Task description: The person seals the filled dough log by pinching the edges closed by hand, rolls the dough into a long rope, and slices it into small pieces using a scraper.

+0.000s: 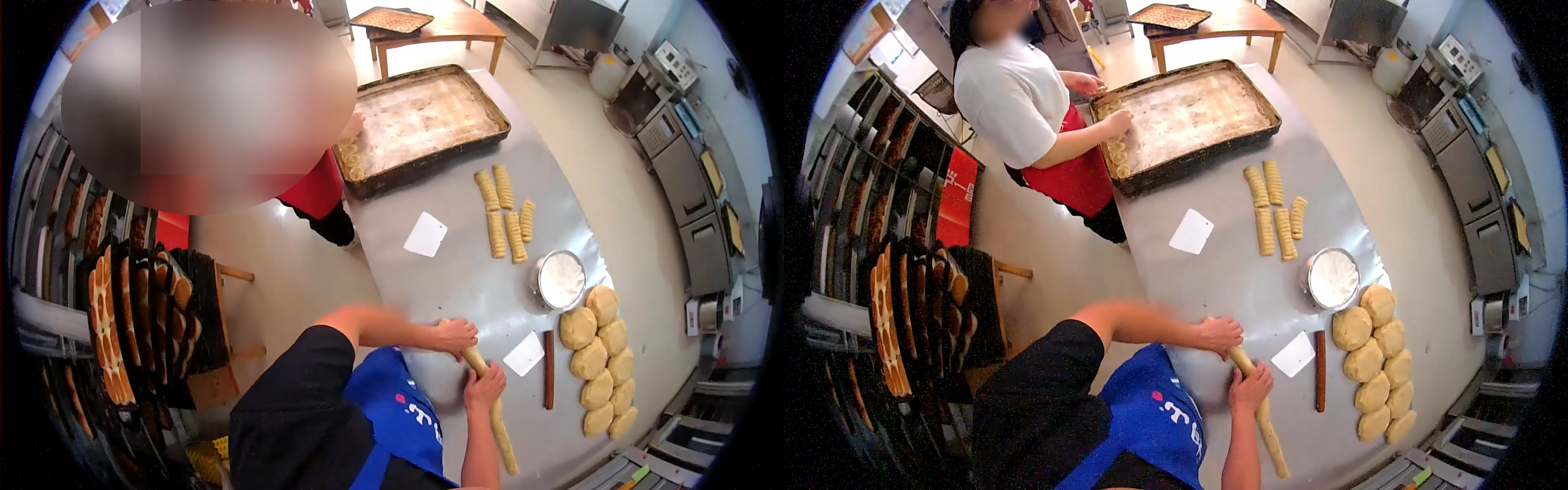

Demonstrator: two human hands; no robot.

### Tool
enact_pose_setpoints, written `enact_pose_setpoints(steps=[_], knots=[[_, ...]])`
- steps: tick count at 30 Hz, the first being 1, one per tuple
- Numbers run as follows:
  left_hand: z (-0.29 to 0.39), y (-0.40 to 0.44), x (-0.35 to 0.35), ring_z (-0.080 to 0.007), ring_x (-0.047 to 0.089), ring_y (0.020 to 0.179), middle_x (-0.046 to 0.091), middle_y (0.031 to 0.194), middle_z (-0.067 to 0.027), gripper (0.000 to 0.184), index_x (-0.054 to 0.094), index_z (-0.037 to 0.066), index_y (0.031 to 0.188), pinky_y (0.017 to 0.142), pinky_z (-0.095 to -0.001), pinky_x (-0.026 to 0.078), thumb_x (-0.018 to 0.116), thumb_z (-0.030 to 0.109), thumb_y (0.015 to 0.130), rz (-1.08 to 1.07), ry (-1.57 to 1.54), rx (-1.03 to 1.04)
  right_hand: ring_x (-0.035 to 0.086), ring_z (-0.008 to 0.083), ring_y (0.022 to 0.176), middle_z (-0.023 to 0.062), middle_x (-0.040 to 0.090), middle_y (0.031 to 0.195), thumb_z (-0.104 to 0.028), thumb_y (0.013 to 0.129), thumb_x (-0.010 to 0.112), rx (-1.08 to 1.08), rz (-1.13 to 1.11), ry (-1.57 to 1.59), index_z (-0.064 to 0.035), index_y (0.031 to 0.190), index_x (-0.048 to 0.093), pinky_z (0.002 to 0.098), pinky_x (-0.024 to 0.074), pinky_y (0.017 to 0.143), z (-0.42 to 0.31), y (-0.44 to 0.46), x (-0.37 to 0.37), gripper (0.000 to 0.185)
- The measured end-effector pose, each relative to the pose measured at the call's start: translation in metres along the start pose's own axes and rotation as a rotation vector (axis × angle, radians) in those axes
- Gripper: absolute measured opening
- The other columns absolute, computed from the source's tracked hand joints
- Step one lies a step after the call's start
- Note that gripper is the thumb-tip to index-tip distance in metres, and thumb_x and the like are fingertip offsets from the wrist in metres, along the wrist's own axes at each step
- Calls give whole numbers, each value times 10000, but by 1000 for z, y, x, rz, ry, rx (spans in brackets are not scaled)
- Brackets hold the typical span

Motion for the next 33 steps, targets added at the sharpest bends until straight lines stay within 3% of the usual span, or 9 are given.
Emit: enact_pose_setpoints(steps=[6, 9, 10, 12, 14, 17, 19, 26, 33], knots=[[38, 29, -17, -287, 558, 1260, 612, 1305, -138, 1102, 588, 22, 1397, 1082, -433, 440, 865, 724, 594, 59, -9, -101, 441, 457, 1429, 258, 477, 1542, -372, 1035, 638, 276, 158, -27, 5, 1523, 452, 572, 340, 1183, 37, -68, -26, 644], [79, 52, -12, -355, 538, 1332, 584, 1410, -222, 1244, 491, -13, 1533, 1165, -545, 388, 882, 698, 592, 166, -52, -14, 444, 464, 1440, 275, 469, 1566, -405, 1085, 567, 358, 301, -85, 26, 1540, 446, 572, 330, 1203, 70, -114, -27, 638], [90, 53, -5, -364, 543, 1343, 602, 1396, -233, 1134, 546, -4, 1478, 1162, -532, 405, 911, 618, 603, 290, -67, -56, 441, 468, 1445, 283, 467, 1570, -412, 1093, 558, 408, 319, -102, 33, 1550, 439, 572, 324, 1211, 86, -138, -27, 649], [105, 67, -39, -299, 638, 992, 674, 962, -112, 544, 667, 101, 1051, 886, -435, 487, 855, 469, 698, 197, -154, -40, 436, 471, 1449, 296, 455, 1579, -359, 1095, 570, 460, 352, -32, 47, 1566, 418, 575, 307, 1224, 109, -166, -41, 640], [125, 51, -45, -375, 626, 1186, 665, 1240, -221, 661, 655, 37, 1268, 1057, -519, 481, 825, 431, 765, 422, -167, -76, 428, 463, 1461, 279, 460, 1583, -296, 1076, 618, 514, 407, -41, 26, 1576, 422, 564, 296, 1238, 133, -196, -53, 626], [149, 33, -8, -454, 427, 1470, 509, 1531, -251, 675, 545, 35, 1482, 1249, -602, 312, 788, 293, 908, 253, -335, -146, 444, 456, 1444, 269, 486, 1561, -226, 1016, 681, 660, 467, -26, 4, 1542, 470, 560, 311, 1227, 178, -224, -58, 612], [166, 14, -15, -428, 451, 1464, 526, 1516, -246, 665, 555, 46, 1480, 1258, -578, 306, 795, 226, 887, 406, -428, -208, 462, 444, 1431, 254, 508, 1531, -227, 1017, 681, 598, 527, -34, -8, 1529, 483, 567, 329, 1210, 195, -237, -65, 591], [233, -3, 2, -440, 421, 1478, 482, 1558, -224, 642, 549, 42, 1479, 1268, -590, 283, 781, 217, 907, 350, -280, -341, 434, 432, 1468, 233, 462, 1588, -262, 1019, 654, 347, 515, 76, -17, 1538, 480, 584, 319, 1205, 189, -225, -78, 600], [249, 55, 27, -433, 334, 1558, 374, 1659, -262, 848, 453, 64, 1597, 1292, -591, 251, 781, 411, 897, 135, -119, 39, 335, 423, 1558, 233, 384, 1659, -331, 985, 679, 237, 272, 119, -35, 1580, 444, 589, 246, 1269, 129, -206, -42, 705]])
Point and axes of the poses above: each hand's wrist, its own y-axis towards the middle knuckle, its own x-axis out of the palm, z = x × y, the point moved 6 cm from there along y, towards the middle knuckle
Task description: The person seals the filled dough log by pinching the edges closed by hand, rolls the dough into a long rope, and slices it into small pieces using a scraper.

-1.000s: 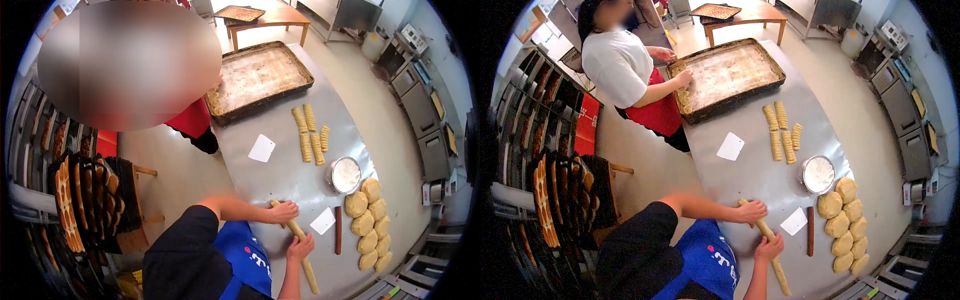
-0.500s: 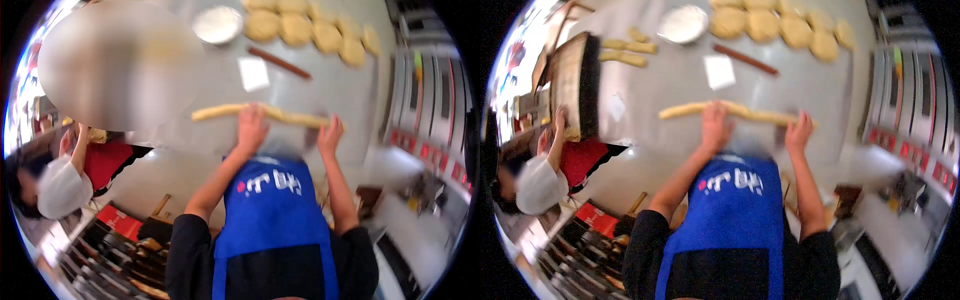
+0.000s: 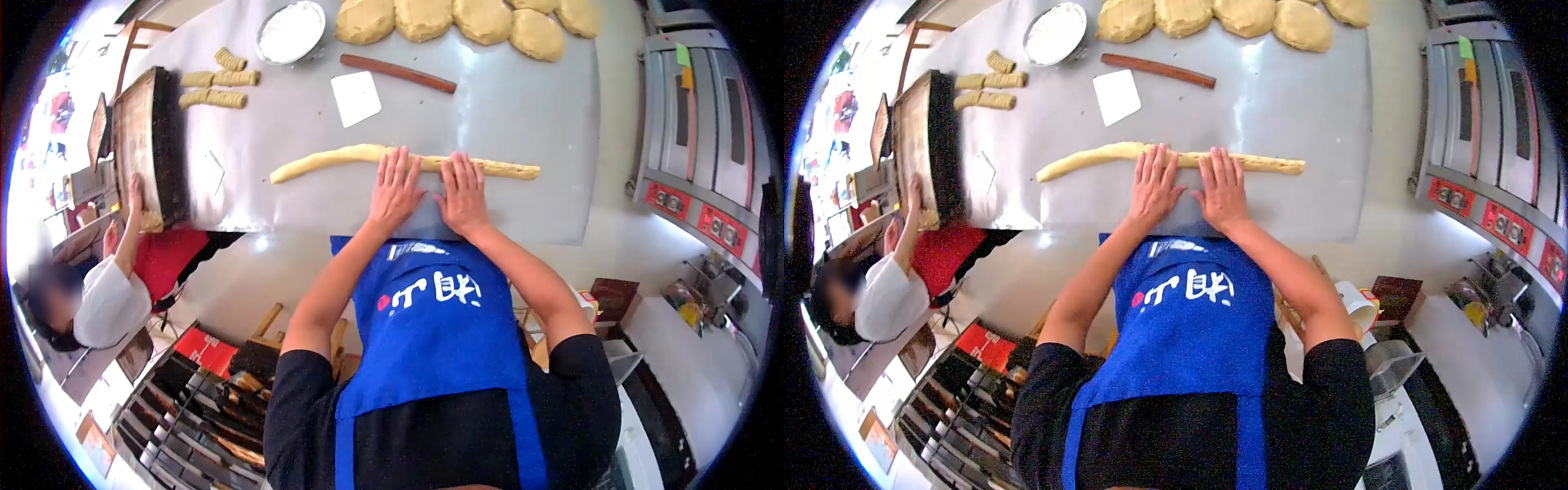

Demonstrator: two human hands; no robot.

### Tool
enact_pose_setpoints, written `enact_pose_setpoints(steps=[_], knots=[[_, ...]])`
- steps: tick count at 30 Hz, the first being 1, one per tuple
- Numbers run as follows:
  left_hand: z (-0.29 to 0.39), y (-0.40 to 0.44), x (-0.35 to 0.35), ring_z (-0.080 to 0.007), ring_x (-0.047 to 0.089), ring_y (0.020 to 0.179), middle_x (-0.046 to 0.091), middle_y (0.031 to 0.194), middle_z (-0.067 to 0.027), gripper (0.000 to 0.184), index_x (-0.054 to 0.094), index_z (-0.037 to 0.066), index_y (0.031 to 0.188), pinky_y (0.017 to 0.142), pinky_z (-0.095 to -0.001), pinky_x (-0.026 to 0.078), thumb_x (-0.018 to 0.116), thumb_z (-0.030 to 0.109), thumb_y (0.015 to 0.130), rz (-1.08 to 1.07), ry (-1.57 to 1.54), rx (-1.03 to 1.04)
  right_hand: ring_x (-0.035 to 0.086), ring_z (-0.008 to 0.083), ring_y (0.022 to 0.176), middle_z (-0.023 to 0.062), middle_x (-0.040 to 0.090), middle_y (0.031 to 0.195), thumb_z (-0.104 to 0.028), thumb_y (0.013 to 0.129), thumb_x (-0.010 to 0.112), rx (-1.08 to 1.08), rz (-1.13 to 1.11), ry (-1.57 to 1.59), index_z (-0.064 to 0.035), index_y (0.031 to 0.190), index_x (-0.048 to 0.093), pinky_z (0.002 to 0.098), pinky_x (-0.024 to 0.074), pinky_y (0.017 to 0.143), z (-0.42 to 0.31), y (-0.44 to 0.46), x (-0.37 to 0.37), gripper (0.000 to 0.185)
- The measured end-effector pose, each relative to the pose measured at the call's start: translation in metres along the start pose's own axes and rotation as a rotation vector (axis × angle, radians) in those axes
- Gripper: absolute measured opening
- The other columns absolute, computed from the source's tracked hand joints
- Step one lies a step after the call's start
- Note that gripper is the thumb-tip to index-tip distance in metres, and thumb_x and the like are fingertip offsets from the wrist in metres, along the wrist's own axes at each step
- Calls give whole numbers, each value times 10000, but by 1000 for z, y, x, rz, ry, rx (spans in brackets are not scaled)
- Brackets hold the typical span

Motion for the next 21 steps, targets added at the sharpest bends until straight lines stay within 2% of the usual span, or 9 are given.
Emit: enact_pose_setpoints(steps=[3, 5, 6, 8, 10, 13, 15, 18, 21], knots=[[-22, 33, 14, -436, 348, 1548, 380, 1652, -274, 853, 454, 55, 1595, 1297, -587, 238, 730, 499, 921, -73, 12, 37, 367, 431, 1530, 243, 425, 1622, -397, 997, 650, 24, -37, -133, -47, 1555, 479, 595, 257, 1260, 20, 28, 16, 680], [-34, 61, 16, -440, 388, 1512, 408, 1623, -289, 858, 479, 41, 1571, 1290, -565, 251, 683, 578, 933, -77, 51, 11, 439, 439, 1454, 247, 492, 1556, -430, 1006, 622, 4, 69, -232, -50, 1495, 538, 586, 319, 1210, 30, 47, 17, 625], [-40, 75, 14, -432, 446, 1434, 475, 1538, -279, 850, 506, 22, 1531, 1241, -552, 308, 678, 596, 928, -14, 93, 12, 532, 421, 1301, 228, 573, 1433, -456, 1023, 592, -33, 126, -242, -48, 1399, 598, 563, 403, 1096, 31, 60, 10, 555], [-42, 93, 14, -425, 504, 1355, 542, 1453, -269, 845, 533, 3, 1492, 1192, -538, 365, 674, 613, 924, 43, 120, -6, 551, 402, 1229, 207, 592, 1358, -463, 1028, 585, 33, 59, -237, -47, 1362, 610, 544, 423, 1037, 42, 80, 4, 534], [-53, 104, 13, -377, 555, 1174, 611, 1212, -208, 797, 595, -13, 1355, 1045, -498, 437, 661, 649, 915, 39, 39, -117, 565, 353, 1053, 151, 601, 1142, -489, 1036, 576, 71, 108, -230, -47, 1282, 633, 497, 446, 912, 53, 99, 3, 510], [-42, 96, 9, -331, 559, 1072, 607, 1064, -149, 755, 623, -1, 1240, 960, -468, 449, 675, 667, 891, 77, 115, -24, 563, 353, 1041, 144, 592, 1104, -510, 1034, 574, 86, 82, -258, -47, 1283, 635, 484, 450, 902, 63, 106, 9, 529], [-44, 88, 2, -310, 575, 1075, 618, 1060, -125, 723, 631, 27, 1177, 970, -453, 452, 697, 676, 866, 37, 91, 29, 565, 352, 1043, 145, 595, 1119, -549, 1030, 572, 98, 42, -273, -37, 1339, 617, 475, 452, 901, 64, 98, 7, 599], [-68, 83, 1, -282, 605, 1047, 630, 1050, -104, 673, 640, 58, 1107, 942, -429, 473, 734, 663, 830, -85, 182, 132, 571, 343, 1053, 140, 601, 1138, -591, 958, 659, -125, 80, -203, -4, 1475, 531, 483, 452, 912, 45, 95, -5, 792], [-80, 89, 21, -268, 630, 1030, 644, 1032, -87, 626, 658, 75, 1060, 910, -416, 503, 725, 659, 844, -125, 181, 149, 591, 328, 1055, 124, 613, 1122, -556, 923, 715, -156, -45, -230, -16, 1381, 574, 478, 474, 911, 37, 100, 15, 722]])
Point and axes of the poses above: each hand's wrist, its own y-axis towards the middle knuckle, its own x-axis out of the palm, z = x × y, the point moved 6 cm from there along y, towards the middle knuckle
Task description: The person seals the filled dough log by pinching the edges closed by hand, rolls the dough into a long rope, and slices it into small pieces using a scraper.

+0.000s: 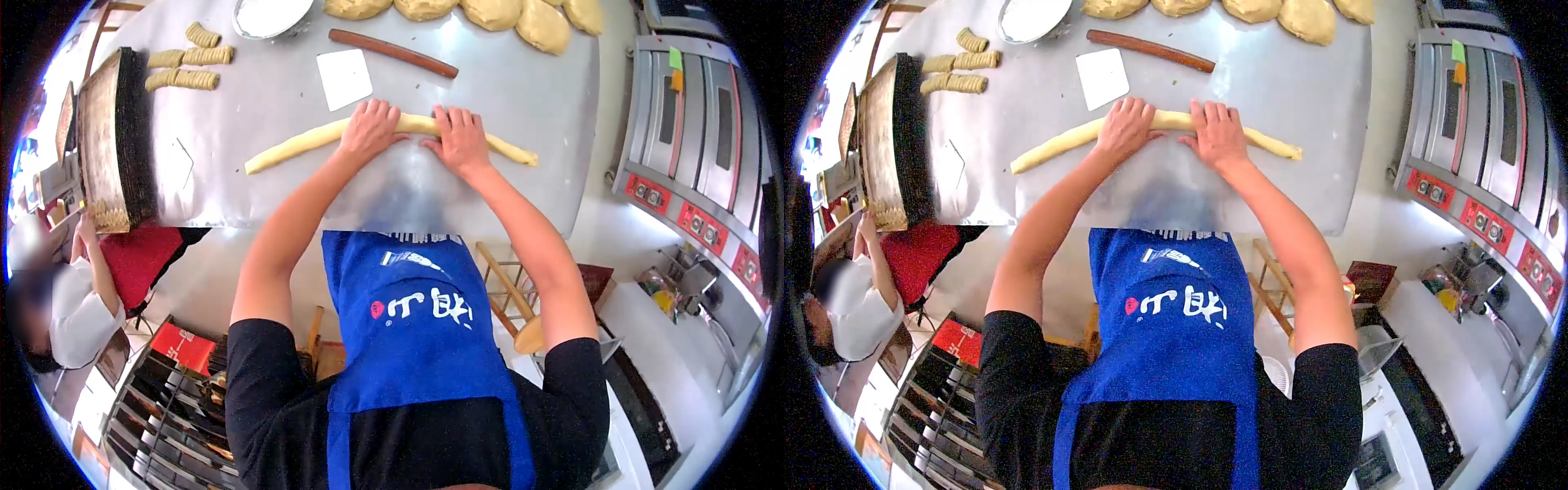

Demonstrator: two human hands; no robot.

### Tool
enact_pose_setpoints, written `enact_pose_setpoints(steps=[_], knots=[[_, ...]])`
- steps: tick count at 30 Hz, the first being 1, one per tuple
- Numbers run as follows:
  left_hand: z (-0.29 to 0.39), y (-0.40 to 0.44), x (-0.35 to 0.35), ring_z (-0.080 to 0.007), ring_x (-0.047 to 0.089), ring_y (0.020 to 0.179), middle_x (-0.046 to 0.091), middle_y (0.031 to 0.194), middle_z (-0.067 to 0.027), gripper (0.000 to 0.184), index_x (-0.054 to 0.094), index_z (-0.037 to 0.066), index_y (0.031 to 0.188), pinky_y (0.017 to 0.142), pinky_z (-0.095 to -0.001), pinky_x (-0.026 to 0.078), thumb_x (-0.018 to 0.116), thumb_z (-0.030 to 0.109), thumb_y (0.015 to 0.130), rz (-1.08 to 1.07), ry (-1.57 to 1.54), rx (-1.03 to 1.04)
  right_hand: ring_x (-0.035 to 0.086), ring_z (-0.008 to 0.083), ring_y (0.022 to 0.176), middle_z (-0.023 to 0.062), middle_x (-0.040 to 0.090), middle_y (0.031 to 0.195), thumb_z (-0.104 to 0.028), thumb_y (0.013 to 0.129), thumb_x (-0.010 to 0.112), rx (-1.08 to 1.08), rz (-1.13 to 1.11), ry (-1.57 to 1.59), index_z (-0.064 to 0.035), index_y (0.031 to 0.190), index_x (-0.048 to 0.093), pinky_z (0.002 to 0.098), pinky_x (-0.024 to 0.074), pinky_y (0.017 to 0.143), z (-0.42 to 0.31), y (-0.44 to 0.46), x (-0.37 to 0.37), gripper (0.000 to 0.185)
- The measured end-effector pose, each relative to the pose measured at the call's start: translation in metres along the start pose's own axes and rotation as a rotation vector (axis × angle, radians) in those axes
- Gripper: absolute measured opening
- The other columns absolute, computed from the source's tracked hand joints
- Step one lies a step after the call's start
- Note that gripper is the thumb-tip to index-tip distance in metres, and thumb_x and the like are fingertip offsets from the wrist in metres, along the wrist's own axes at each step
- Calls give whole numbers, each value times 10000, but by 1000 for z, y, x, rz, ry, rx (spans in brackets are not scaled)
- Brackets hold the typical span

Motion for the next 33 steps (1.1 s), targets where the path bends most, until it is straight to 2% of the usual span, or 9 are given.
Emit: enact_pose_setpoints(steps=[6, 13, 16, 21, 25, 27, 30, 32, 33], knots=[[-1, -8, -19, -295, 681, 901, 650, 839, -94, 558, 637, 72, 943, 809, -447, 552, 713, 622, 895, 4, -222, -6, 615, 315, 1040, 92, 624, 1067, -469, 886, 782, 5, -96, 195, -88, 1107, 593, 456, 517, 885, 15, 3, 33, 479], [29, -25, -27, -284, 596, 1075, 631, 1065, -105, 707, 638, 78, 1083, 962, -436, 466, 782, 676, 733, 1, -60, -38, 627, 347, 1024, 116, 627, 1044, -444, 888, 792, -5, -171, 122, -70, 1119, 618, 481, 505, 914, -12, -15, 4, 473], [67, -9, -31, -284, 592, 1111, 650, 1118, -110, 895, 645, 39, 1221, 1039, -439, 452, 833, 700, 648, -8, -144, -43, 623, 352, 1064, 129, 648, 1103, -406, 906, 781, 18, -19, 262, -58, 1213, 634, 486, 500, 916, 1, -26, -31, 487], [118, 37, -23, -394, 489, 1437, 583, 1490, -201, 1083, 529, 27, 1518, 1234, -563, 337, 796, 704, 717, 50, -194, -80, 569, 383, 1268, 178, 628, 1387, -317, 980, 700, 272, 67, 131, -70, 1438, 587, 521, 428, 1071, 64, -66, -48, 532], [172, 21, 7, -406, 324, 1576, 426, 1671, -165, 989, 414, 122, 1641, 1283, -585, 251, 700, 676, 872, -93, -85, 30, 439, 413, 1474, 187, 491, 1602, -362, 1021, 629, 271, -24, 89, -123, 1581, 500, 600, 293, 1219, 65, -123, -44, 623], [174, 1, 11, -415, 336, 1567, 433, 1661, -174, 949, 415, 135, 1638, 1279, -590, 256, 686, 665, 898, -64, -103, 33, 425, 408, 1488, 176, 438, 1643, -334, 1034, 595, 276, -11, 74, -141, 1574, 512, 629, 276, 1228, 53, -138, -44, 579], [166, 19, 6, -422, 390, 1527, 498, 1587, -225, 793, 495, 138, 1579, 1276, -607, 246, 687, 568, 941, 68, -333, 15, 453, 374, 1480, 158, 547, 1535, -329, 941, 682, 286, 116, 234, -185, 1483, 597, 612, 290, 1239, 75, -146, -7, 567], [154, 55, -4, -414, 382, 1527, 473, 1599, -238, 750, 536, 61, 1521, 1274, -587, 248, 697, 526, 955, -120, -297, -66, 457, 413, 1470, 185, 557, 1525, -443, 933, 697, 322, 162, 164, -224, 1484, 611, 608, 313, 1225, 98, -115, -14, 600], [149, 64, 2, -406, 377, 1532, 487, 1584, -245, 747, 536, 34, 1515, 1268, -577, 259, 690, 512, 962, -38, -149, -45, 489, 436, 1437, 243, 548, 1522, -530, 980, 621, 317, 202, 21, -163, 1483, 608, 579, 346, 1216, 109, -97, -18, 623]])
Point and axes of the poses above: each hand's wrist, its own y-axis towards the middle knuckle, its own x-axis out of the palm, z = x × y, the point moved 6 cm from there along y, towards the middle knuckle
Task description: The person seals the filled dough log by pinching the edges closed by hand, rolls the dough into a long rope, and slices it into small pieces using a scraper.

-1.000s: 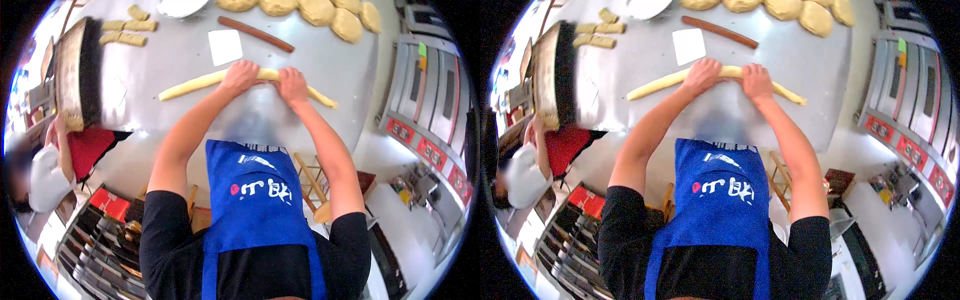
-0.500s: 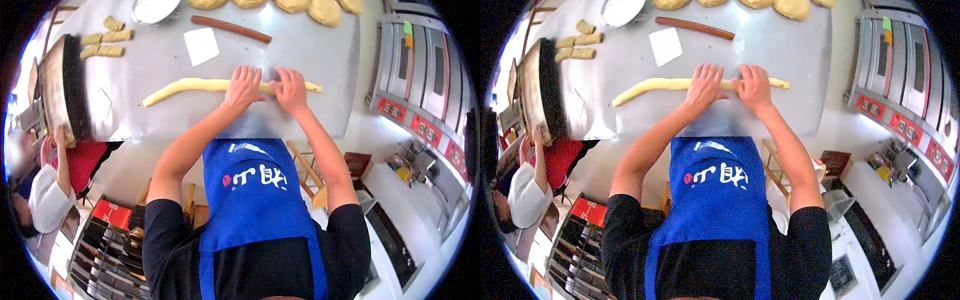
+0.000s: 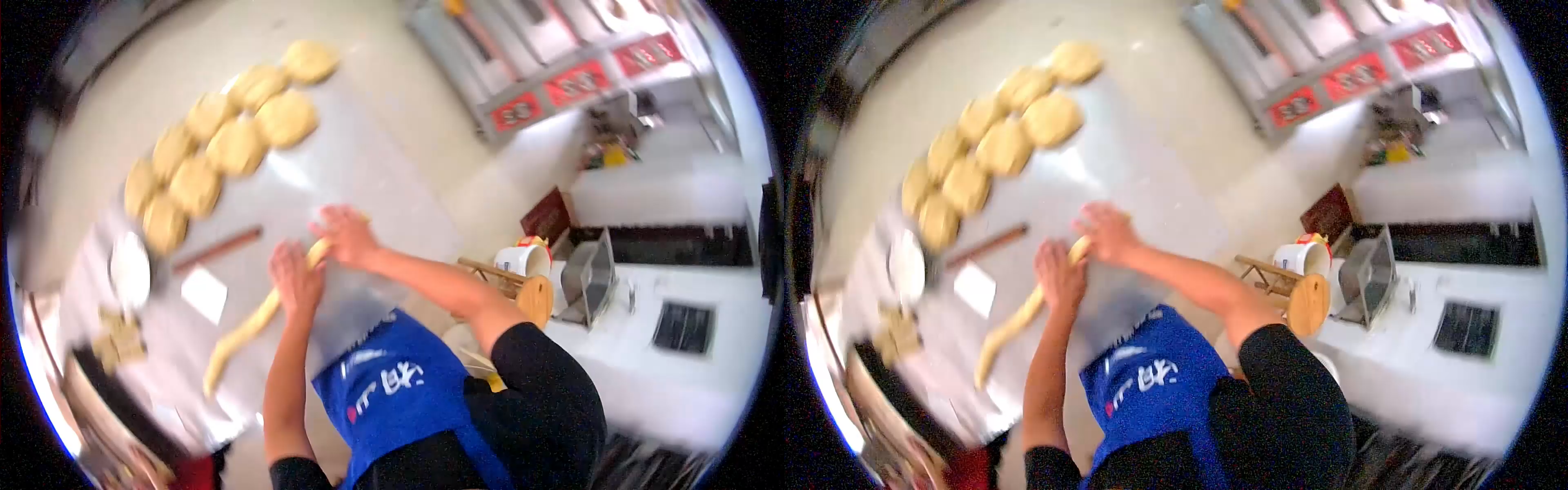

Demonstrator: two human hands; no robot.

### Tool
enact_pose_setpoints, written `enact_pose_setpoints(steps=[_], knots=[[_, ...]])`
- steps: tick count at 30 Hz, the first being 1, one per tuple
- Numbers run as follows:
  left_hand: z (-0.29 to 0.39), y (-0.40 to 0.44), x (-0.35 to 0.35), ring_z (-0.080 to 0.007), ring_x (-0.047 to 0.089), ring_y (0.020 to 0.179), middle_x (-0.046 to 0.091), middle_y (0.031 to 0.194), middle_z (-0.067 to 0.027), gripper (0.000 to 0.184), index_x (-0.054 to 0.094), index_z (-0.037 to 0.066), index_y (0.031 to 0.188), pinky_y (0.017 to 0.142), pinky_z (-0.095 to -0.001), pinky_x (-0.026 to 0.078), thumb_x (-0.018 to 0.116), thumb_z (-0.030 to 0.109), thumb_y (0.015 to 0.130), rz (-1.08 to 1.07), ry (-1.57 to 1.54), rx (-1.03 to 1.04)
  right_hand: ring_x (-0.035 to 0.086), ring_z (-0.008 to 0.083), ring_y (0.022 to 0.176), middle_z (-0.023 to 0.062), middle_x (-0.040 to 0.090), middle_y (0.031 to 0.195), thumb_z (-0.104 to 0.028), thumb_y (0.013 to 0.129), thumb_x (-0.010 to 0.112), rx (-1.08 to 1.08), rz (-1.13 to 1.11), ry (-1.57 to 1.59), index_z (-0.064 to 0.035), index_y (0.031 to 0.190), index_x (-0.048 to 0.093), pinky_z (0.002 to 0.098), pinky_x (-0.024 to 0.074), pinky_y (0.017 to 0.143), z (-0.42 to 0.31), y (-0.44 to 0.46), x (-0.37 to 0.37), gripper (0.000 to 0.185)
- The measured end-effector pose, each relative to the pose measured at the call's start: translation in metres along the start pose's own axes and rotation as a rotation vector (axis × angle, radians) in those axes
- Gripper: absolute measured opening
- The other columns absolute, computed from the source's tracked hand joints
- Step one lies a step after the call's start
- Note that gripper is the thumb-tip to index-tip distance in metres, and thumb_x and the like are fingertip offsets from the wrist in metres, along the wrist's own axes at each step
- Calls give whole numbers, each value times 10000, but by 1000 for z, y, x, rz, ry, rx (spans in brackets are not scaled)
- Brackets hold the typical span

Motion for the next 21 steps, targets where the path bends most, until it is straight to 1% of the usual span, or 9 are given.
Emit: enact_pose_setpoints(steps=[3, 5, 9, 13, 14, 15, 16, 18, 21], knots=[[3, 28, -15, -416, 381, 1526, 464, 1593, -279, 727, 522, -4, 1509, 1267, -553, 271, 674, 469, 978, 2, 11, -1, 445, 444, 1472, 281, 496, 1553, -558, 982, 623, 164, 5, 10, -73, 1471, 593, 561, 331, 1227, 21, 48, -7, 689], [-5, 26, -10, -428, 365, 1536, 433, 1617, -294, 729, 512, -22, 1509, 1275, -542, 261, 654, 468, 989, -48, 43, -48, 423, 426, 1475, 290, 468, 1559, -568, 985, 625, 139, -165, 86, -10, 1462, 572, 544, 327, 1221, 16, 60, -4, 735], [17, -20, 4, -483, 370, 1511, 399, 1623, -332, 775, 433, -17, 1572, 1272, -550, 274, 696, 407, 979, 54, 84, 127, 481, 438, 1392, 280, 504, 1510, -606, 956, 637, -86, -51, -40, -20, 1500, 554, 544, 346, 1202, 9, 9, 7, 804], [2, -34, -4, -402, 552, 1249, 614, 1307, -222, 723, 572, 24, 1388, 1124, -508, 416, 778, 507, 892, -17, 123, 96, 511, 433, 1348, 282, 532, 1453, -623, 922, 680, -183, -120, 73, -10, 1508, 533, 545, 375, 1171, 12, -1, -19, 861], [-12, -33, -5, -366, 598, 1137, 662, 1163, -170, 687, 629, 42, 1279, 1047, -486, 470, 802, 550, 852, -83, 134, 16, 526, 420, 1325, 264, 558, 1396, -638, 905, 695, -237, -105, 121, -10, 1437, 568, 541, 391, 1150, 13, 2, -21, 833], [-28, -34, -2, -366, 598, 1137, 662, 1163, -170, 687, 629, 42, 1279, 1047, -486, 470, 802, 550, 852, -78, 147, 14, 540, 406, 1302, 245, 584, 1339, -653, 889, 710, -294, -88, 171, -9, 1366, 602, 538, 408, 1129, 10, 6, -20, 809], [-40, -31, 7, -344, 608, 1063, 654, 1071, -136, 644, 631, 58, 1163, 969, -472, 492, 802, 579, 826, -53, 187, 90, 540, 406, 1302, 245, 584, 1339, -653, 889, 710, -301, -74, 173, -9, 1366, 602, 538, 408, 1129, 10, 11, -17, 809], [-43, -24, 7, -321, 631, 966, 656, 988, -104, 580, 605, 83, 966, 838, -452, 534, 795, 610, 813, -39, 226, 198, 604, 354, 1158, 165, 625, 1160, -647, 891, 719, -449, -242, 107, -35, 1150, 629, 504, 488, 1001, 0, 15, 1, 670], [-46, -23, 10, -319, 633, 948, 646, 967, -98, 578, 597, 83, 961, 815, -452, 535, 795, 606, 814, -58, 157, 236, 630, 304, 1011, 94, 628, 1048, -628, 901, 709, -478, -271, 129, -69, 1029, 607, 454, 528, 871, -6, 11, 25, 583]])
Point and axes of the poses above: each hand's wrist, its own y-axis towards the middle knuckle, its own x-axis out of the palm, z = x × y, the point moved 6 cm from there along y, towards the middle knuckle
